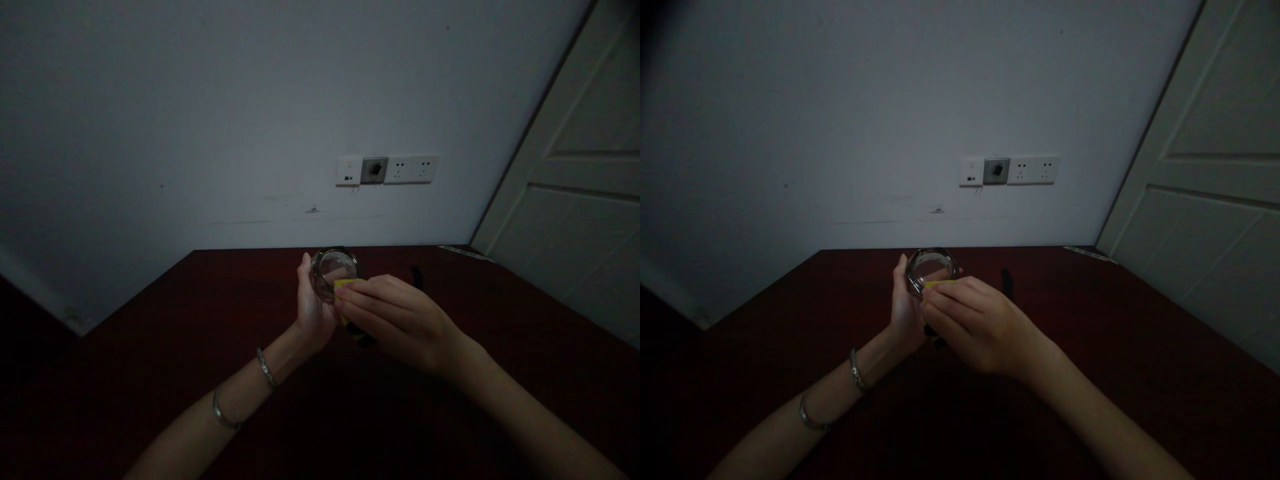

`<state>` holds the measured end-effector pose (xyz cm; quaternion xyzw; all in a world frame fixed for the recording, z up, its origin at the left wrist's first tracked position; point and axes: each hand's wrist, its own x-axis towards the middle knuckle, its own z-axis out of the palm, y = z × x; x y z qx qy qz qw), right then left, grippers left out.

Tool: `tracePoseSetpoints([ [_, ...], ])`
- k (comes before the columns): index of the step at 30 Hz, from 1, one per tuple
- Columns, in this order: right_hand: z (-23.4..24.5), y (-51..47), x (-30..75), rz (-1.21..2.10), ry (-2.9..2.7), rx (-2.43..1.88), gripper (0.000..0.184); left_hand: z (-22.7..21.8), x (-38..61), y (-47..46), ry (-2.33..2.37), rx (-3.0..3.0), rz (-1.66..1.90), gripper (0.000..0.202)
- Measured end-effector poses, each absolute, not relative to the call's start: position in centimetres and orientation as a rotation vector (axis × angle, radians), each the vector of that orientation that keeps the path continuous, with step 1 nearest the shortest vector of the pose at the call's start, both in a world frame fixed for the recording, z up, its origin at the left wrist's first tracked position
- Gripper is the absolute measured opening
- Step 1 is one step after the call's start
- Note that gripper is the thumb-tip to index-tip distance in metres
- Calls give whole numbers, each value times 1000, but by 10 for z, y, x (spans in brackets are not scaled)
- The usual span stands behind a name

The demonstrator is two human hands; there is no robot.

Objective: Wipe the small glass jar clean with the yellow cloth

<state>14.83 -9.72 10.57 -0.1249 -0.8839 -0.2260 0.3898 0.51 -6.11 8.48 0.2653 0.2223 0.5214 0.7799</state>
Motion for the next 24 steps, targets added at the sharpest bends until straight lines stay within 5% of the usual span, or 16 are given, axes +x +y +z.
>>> tracePoseSetpoints([
  [24,91,-96,138,-513,-2281,-501,34,83,8,-45,517,631,1237,59],
])
